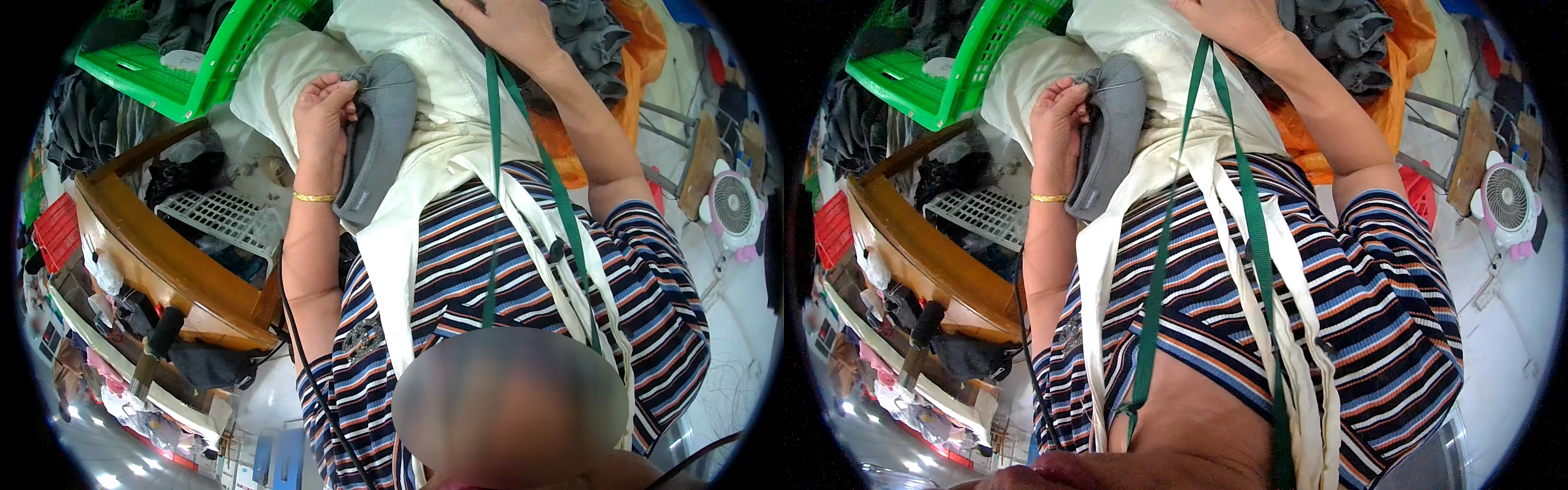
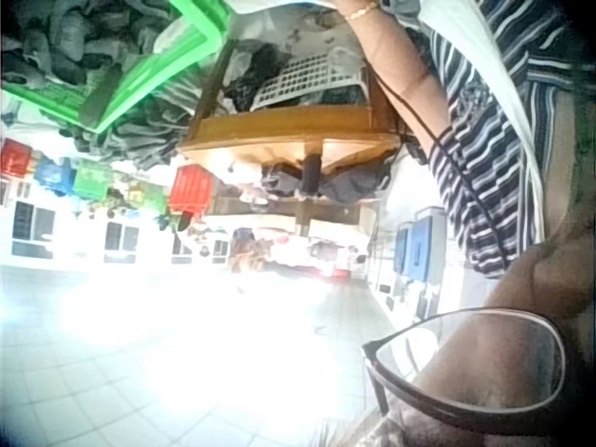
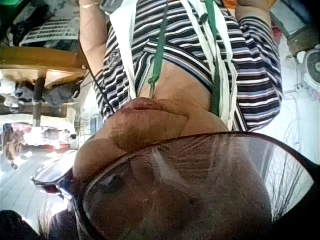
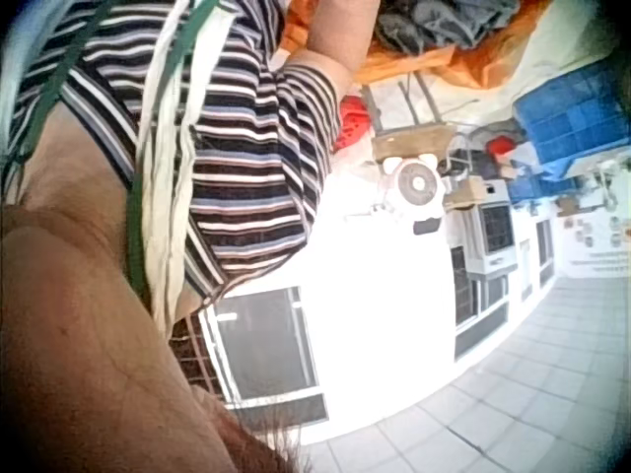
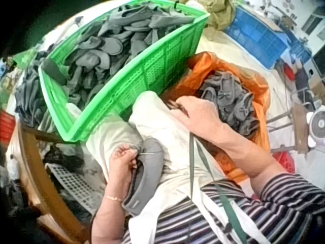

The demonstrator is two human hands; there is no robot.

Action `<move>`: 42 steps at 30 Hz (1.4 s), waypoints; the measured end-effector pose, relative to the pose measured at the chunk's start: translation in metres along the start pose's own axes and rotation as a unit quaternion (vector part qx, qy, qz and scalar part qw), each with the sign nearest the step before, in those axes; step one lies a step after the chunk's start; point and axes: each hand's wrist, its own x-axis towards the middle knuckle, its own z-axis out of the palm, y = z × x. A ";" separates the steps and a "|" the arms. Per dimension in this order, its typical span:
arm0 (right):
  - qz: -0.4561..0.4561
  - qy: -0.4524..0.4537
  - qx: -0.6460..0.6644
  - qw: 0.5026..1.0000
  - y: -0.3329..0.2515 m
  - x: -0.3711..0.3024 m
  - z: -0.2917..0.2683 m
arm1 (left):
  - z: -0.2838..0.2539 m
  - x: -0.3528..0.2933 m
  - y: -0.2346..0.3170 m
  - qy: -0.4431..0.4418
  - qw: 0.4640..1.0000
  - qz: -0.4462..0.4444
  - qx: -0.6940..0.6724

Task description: The person sits on the floor and sews the opening of a grey slipper using a needle and thread. They repeatedly pull the thread to tighten the seam and place the finished slipper into a green basket.

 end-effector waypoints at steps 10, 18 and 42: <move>-0.111 -0.193 0.105 0.969 -0.035 -0.028 0.064 | -0.004 0.001 0.001 -0.006 1.000 0.001 -0.011; -0.100 -0.227 0.080 0.965 -0.042 -0.024 0.070 | -0.003 0.001 0.001 0.001 1.000 -0.012 -0.026; -0.176 -0.213 0.129 0.952 -0.064 -0.041 0.032 | 0.001 -0.013 0.020 -0.005 0.999 0.028 0.020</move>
